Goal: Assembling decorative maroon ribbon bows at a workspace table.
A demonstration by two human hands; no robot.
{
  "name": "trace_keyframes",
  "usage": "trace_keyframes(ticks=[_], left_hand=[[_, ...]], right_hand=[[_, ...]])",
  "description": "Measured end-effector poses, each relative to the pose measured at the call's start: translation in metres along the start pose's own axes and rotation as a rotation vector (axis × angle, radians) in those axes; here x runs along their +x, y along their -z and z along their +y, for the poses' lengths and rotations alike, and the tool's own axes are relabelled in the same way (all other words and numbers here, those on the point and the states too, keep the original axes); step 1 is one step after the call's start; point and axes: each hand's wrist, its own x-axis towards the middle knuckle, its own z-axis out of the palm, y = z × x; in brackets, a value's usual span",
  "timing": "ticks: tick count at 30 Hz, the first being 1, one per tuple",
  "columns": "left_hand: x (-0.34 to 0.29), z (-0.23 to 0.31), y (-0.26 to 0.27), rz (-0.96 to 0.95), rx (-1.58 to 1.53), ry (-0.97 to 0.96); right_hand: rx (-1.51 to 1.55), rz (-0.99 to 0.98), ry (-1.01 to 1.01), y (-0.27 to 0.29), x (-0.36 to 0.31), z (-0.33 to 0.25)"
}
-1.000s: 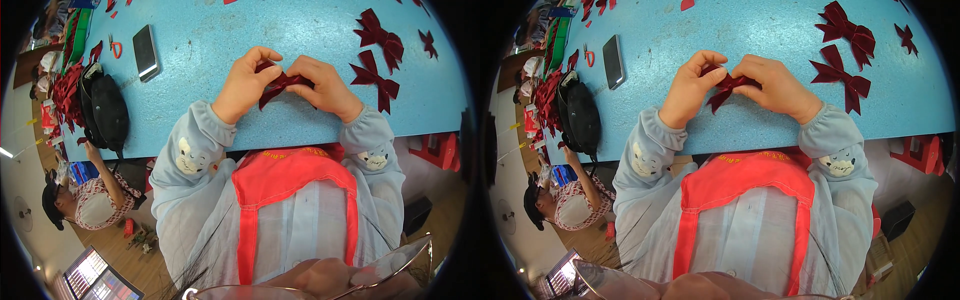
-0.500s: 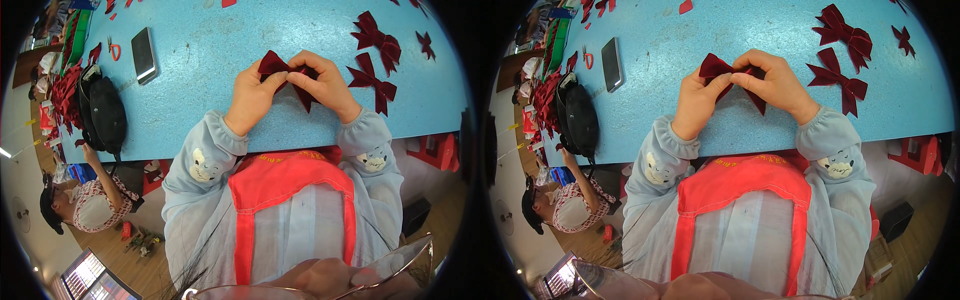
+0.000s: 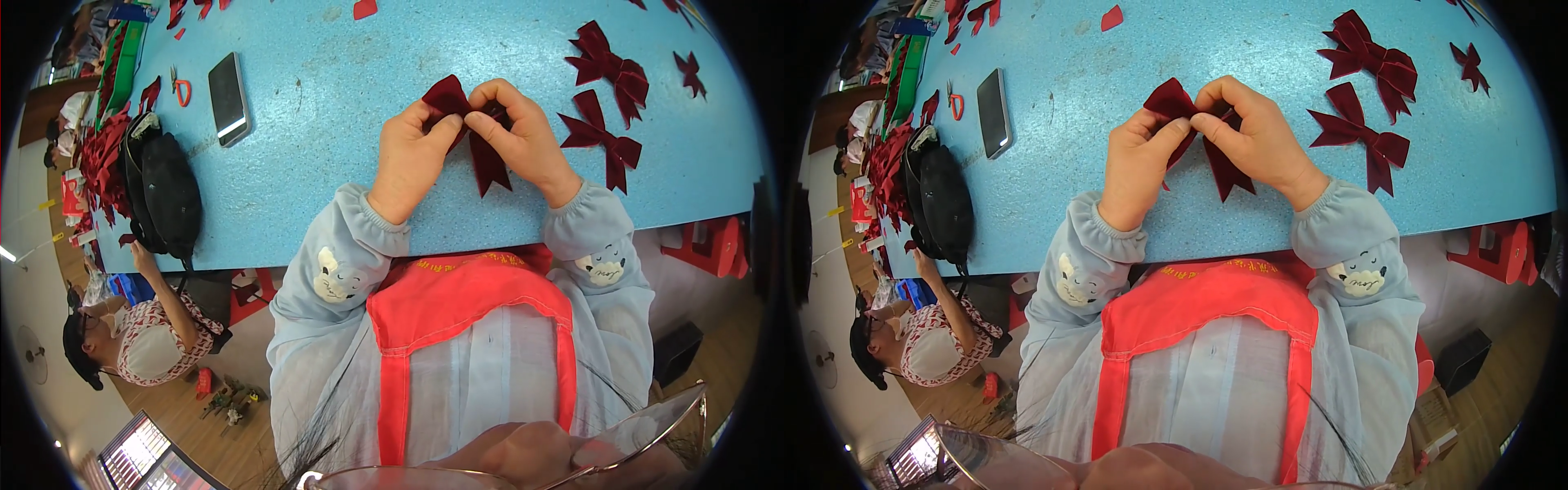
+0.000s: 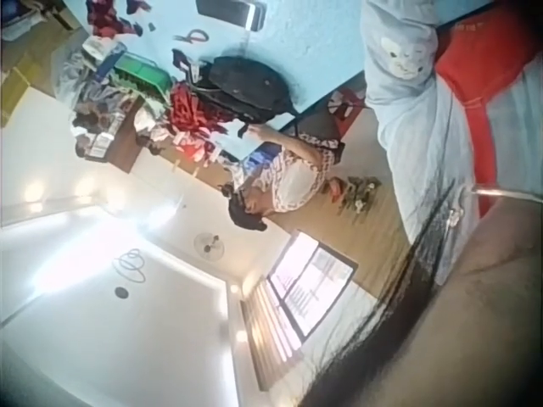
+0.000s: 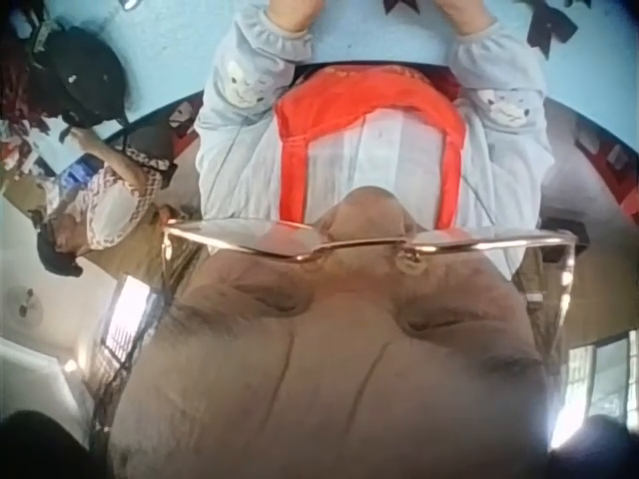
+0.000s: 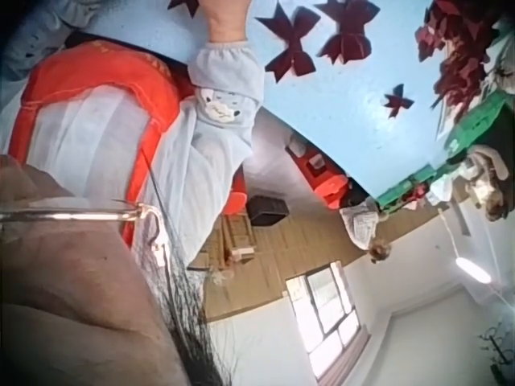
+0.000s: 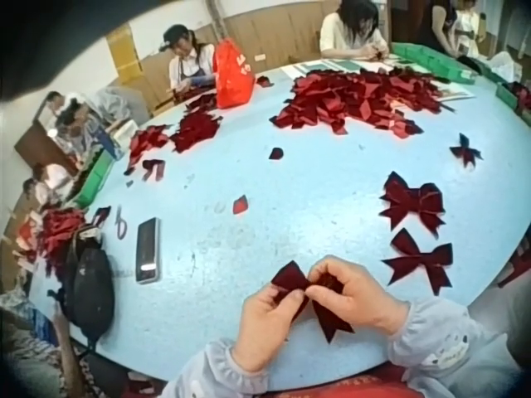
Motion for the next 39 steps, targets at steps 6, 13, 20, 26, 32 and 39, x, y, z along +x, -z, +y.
trace_keyframes(ticks=[6,13,20,26,32,39], left_hand=[[0.001,-0.003,0.002,-0.033,-0.018,0.012],[0.001,-0.006,-0.005,-0.026,-0.007,-0.081],[-0.001,-0.005,-0.004,-0.026,0.169,-0.046],[-0.001,-0.005,-0.004,-0.036,0.095,-0.053],[-0.004,-0.002,-0.003,-0.07,0.117,-0.024],[0.0,-0.009,0.0,-0.084,-0.066,0.007]], right_hand=[[0.193,-0.018,-0.072,0.003,0.001,0.001],[0.078,-0.045,0.061,0.005,0.004,-0.002],[0.038,-0.103,0.114,0.008,0.004,0.001],[0.092,-0.198,0.058,0.013,0.006,0.003],[0.043,-0.234,0.066,0.016,0.007,0.003],[0.036,-0.252,0.073,0.019,0.01,0.003]])
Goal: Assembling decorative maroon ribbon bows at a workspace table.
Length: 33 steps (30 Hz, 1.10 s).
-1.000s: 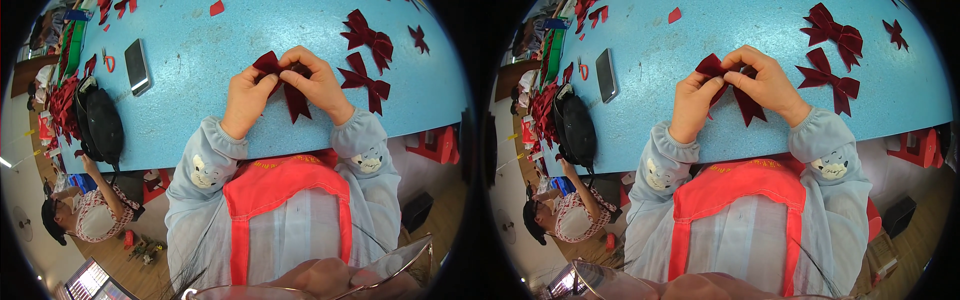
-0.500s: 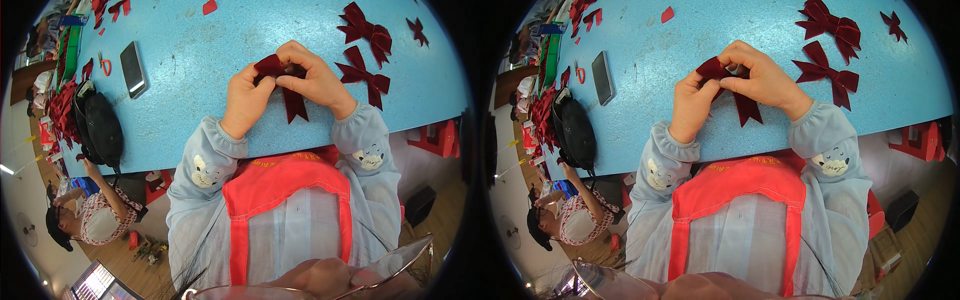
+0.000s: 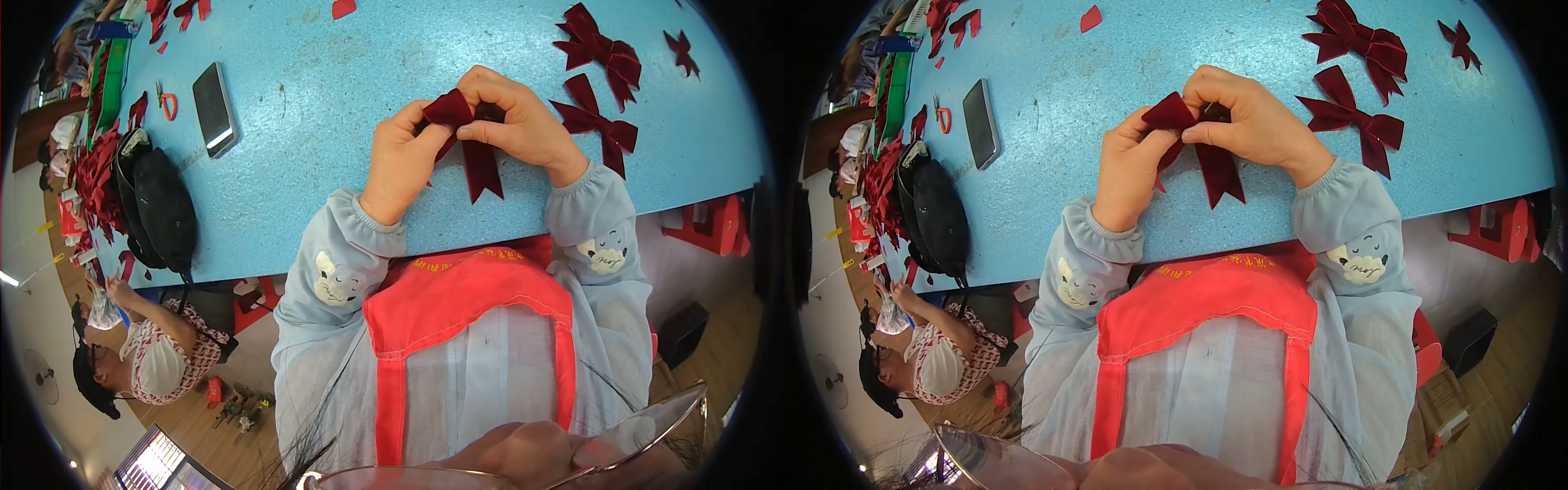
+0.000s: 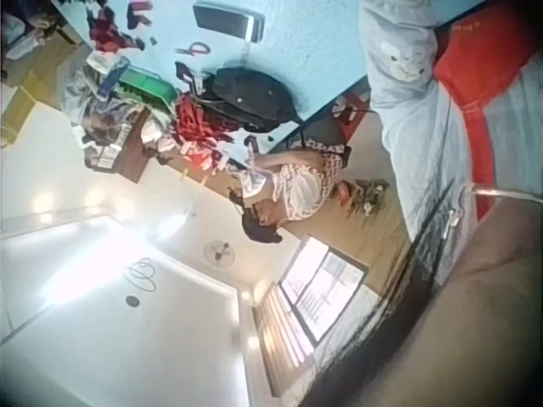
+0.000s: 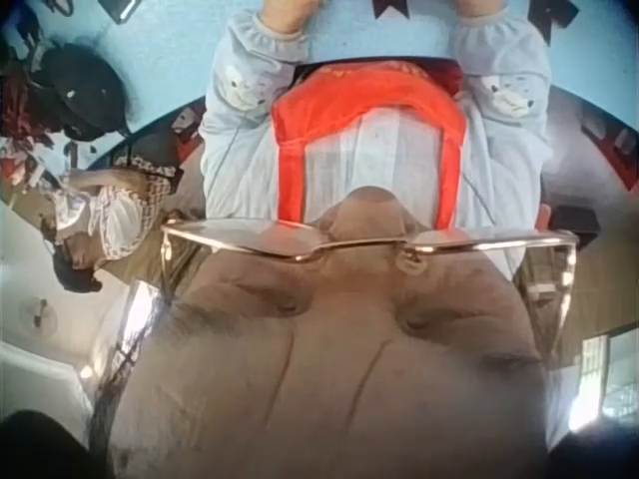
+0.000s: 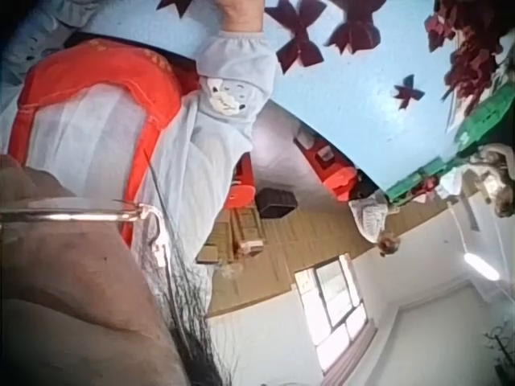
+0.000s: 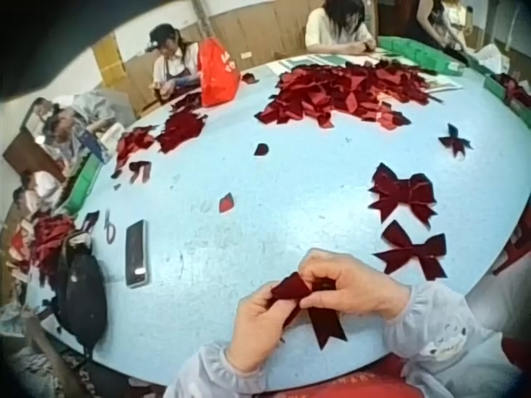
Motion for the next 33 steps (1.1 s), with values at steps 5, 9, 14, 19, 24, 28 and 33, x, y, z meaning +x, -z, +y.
trace_keyframes(ticks=[5,9,14,19,24,28,33], left_hand=[[0.0,-0.003,0.002,-0.012,0.019,0.038],[0.0,0.0,-0.003,-0.012,-0.129,0.051],[0.0,-0.003,-0.001,-0.018,-0.218,0.034],[-0.004,-0.002,-0.004,-0.05,-0.062,-0.043],[-0.001,-0.002,0.0,-0.057,-0.069,0.004],[0.0,-0.005,0.001,-0.026,-0.152,0.017],[-0.001,-0.002,-0.003,0.012,-0.233,-0.058]], right_hand=[[-0.067,-0.001,-0.041,-0.001,0.0,0.002],[0.045,0.001,-0.116,-0.002,-0.001,0.004],[0.299,0.022,-0.226,-0.002,-0.003,0.008],[0.265,0.055,-0.21,-0.001,-0.004,0.009],[0.124,0.116,-0.136,-0.008,-0.001,0.002],[0.209,0.124,-0.234,-0.008,0.004,0.0],[0.156,0.049,-0.37,-0.003,0.003,-0.002]])
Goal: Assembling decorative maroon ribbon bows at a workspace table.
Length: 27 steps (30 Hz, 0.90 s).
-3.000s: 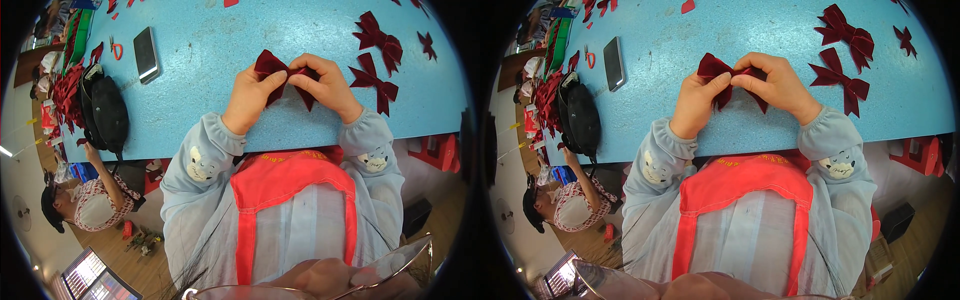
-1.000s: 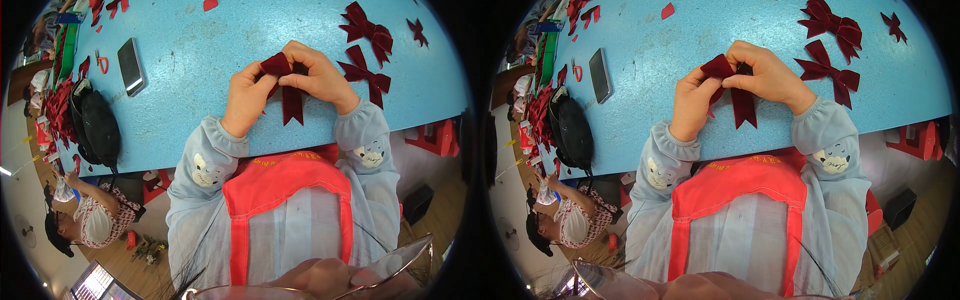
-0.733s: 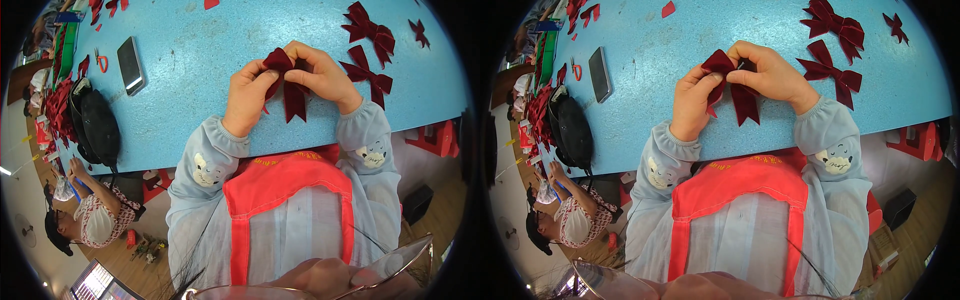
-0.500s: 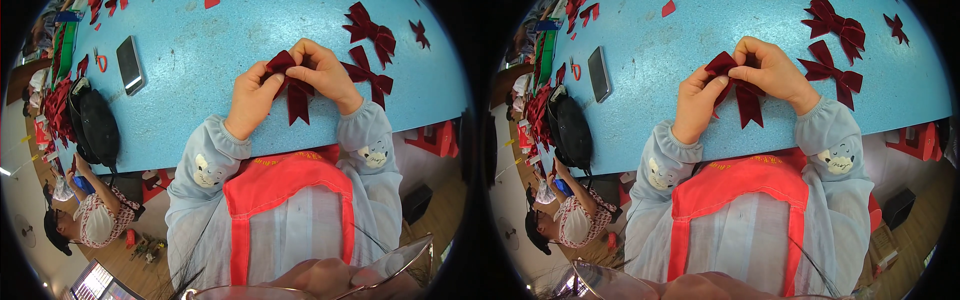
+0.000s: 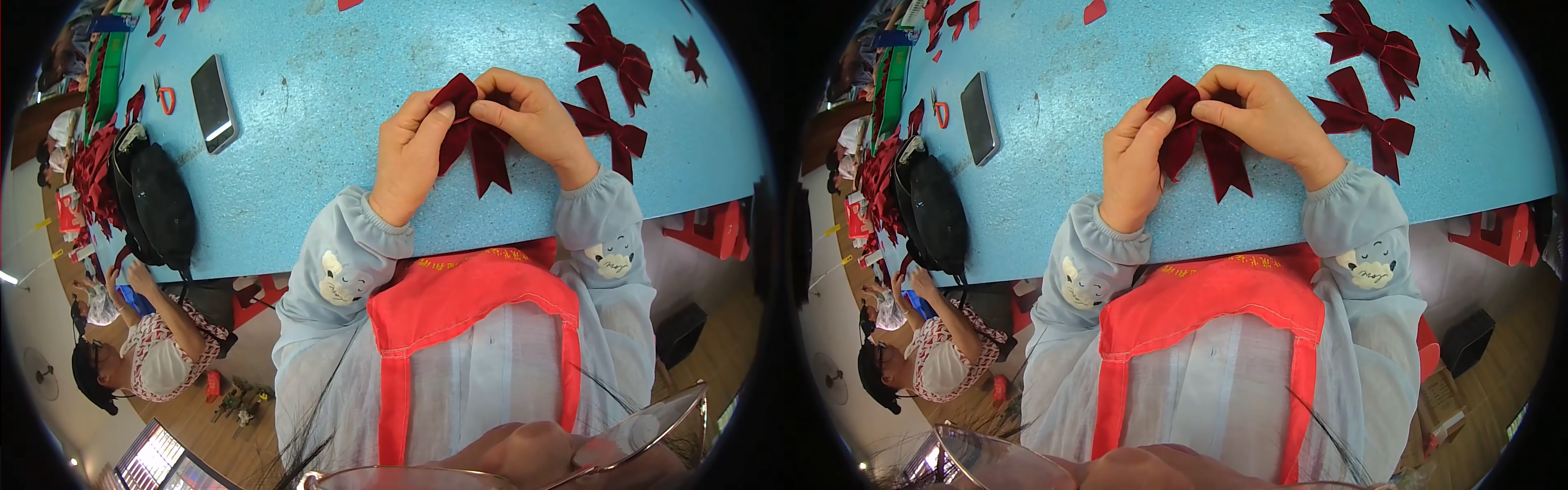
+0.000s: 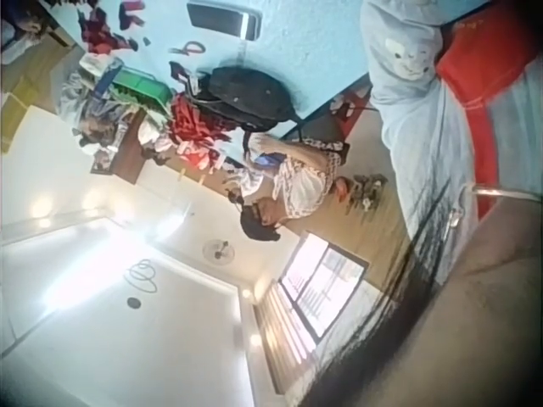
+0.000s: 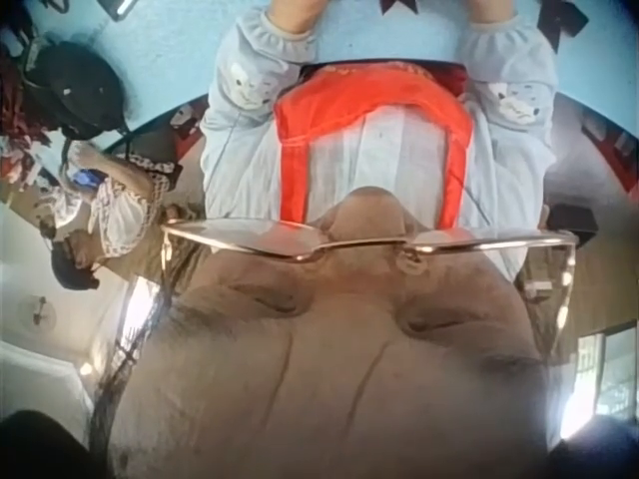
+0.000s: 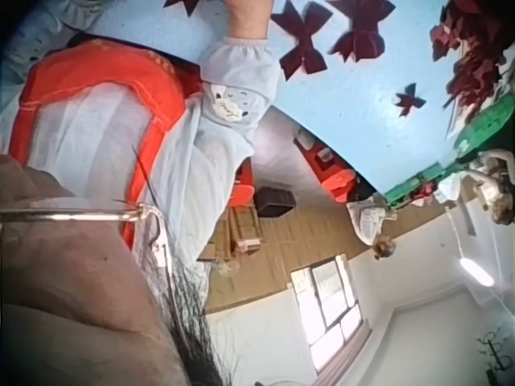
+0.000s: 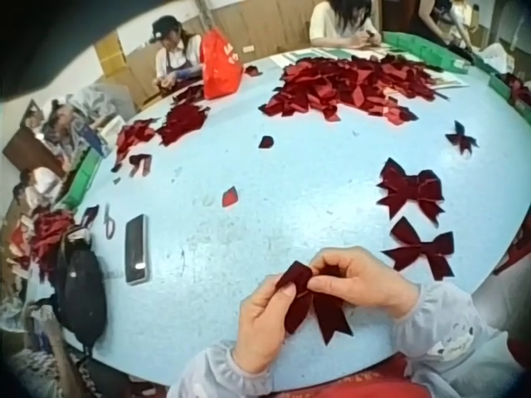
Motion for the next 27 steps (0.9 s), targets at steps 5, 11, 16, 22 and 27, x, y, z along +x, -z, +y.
trace_keyframes(ticks=[5,11,16,22,27], left_hand=[[0.001,0.006,-0.002,0.009,0.134,0.048],[0.003,0.007,0.002,-0.017,0.103,0.03],[0.005,0.002,0.008,-0.033,0.133,-0.049],[0.003,0.01,0.008,-0.042,0.059,-0.1],[-0.002,0.007,0.009,-0.029,0.245,-0.229]], right_hand=[[-0.122,0.074,0.137,-0.005,-0.004,0.0],[-0.185,0.082,0.24,-0.008,-0.003,0.001],[-0.1,0.051,0.148,-0.006,-0.004,-0.003],[-0.139,0.101,0.211,-0.005,-0.005,-0.004],[-0.254,0.198,0.457,-0.007,-0.007,-0.006]])
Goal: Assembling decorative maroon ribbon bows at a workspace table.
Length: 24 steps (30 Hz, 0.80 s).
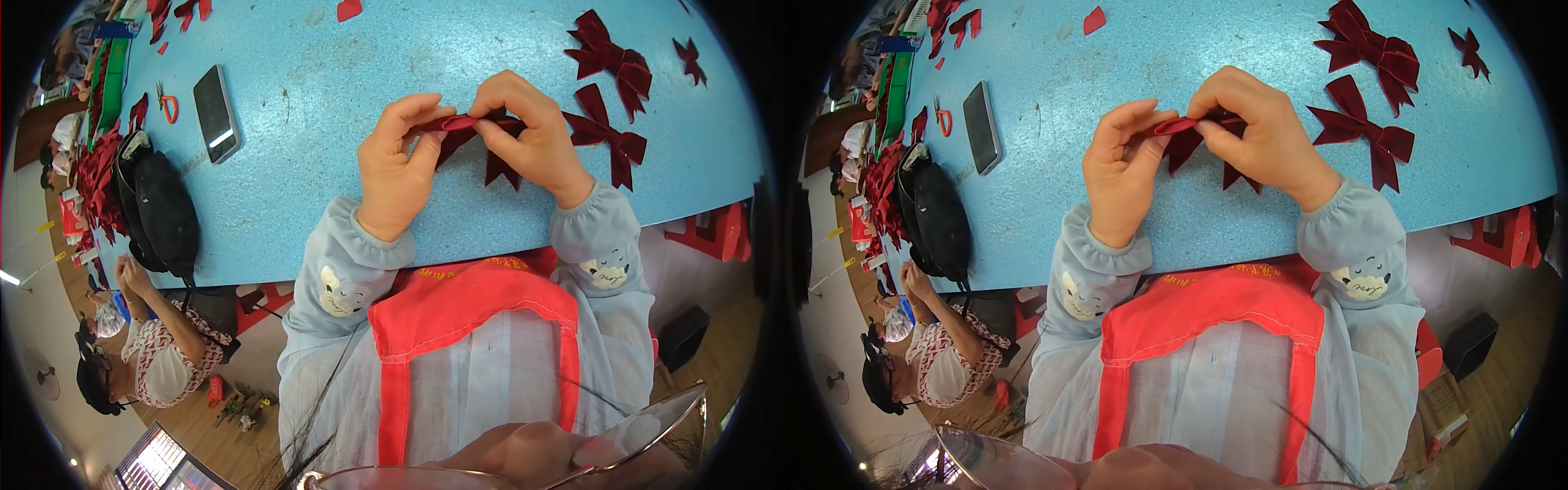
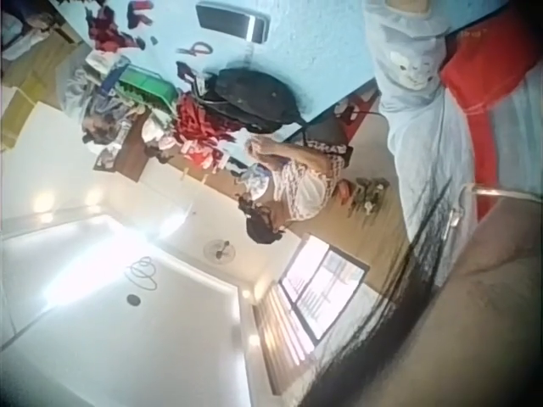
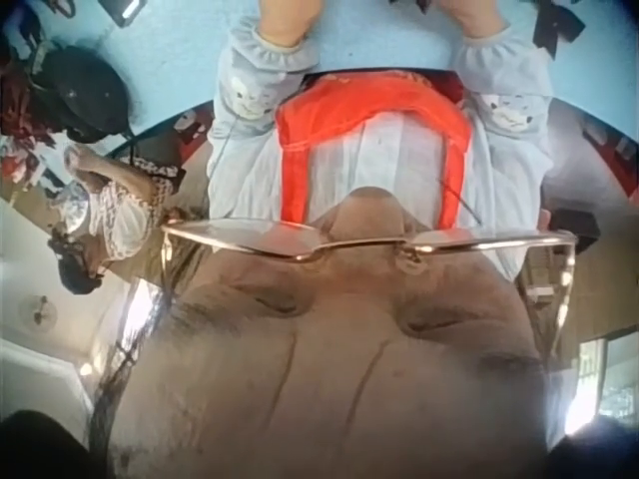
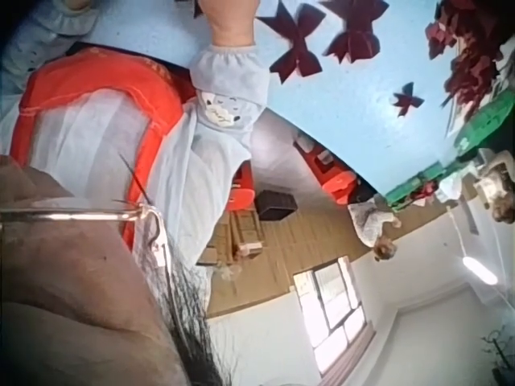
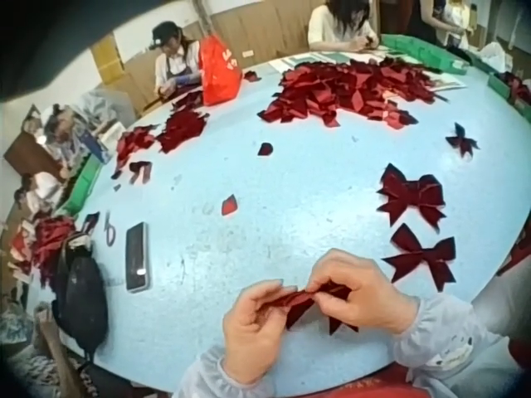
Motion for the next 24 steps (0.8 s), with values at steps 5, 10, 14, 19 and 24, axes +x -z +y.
trace_keyframes(ticks=[5,10,14,19,24], left_hand=[[-0.0018,-0.0044,0.0032,0.044,0.0,-0.09],[-0.0018,-0.0071,0.0042,0.046,0.079,-0.181],[-0.004,-0.0089,0.0019,0.093,-0.013,-0.135],[-0.0044,-0.0119,0.002,0.098,0.162,-0.268],[-0.0089,-0.006,0.0003,0.059,0.246,-0.24]], right_hand=[[-0.01,0.001,0.057,-0.0009,-0.0018,-0.0021],[-0.063,-0.013,0.177,-0.0008,-0.001,0.0026],[0.004,0.061,0.173,-0.0038,-0.0001,-0.0018],[-0.093,0.023,0.202,-0.0013,0.0024,-0.0002],[-0.216,0.008,0.332,-0.0014,0.004,0.0011]])
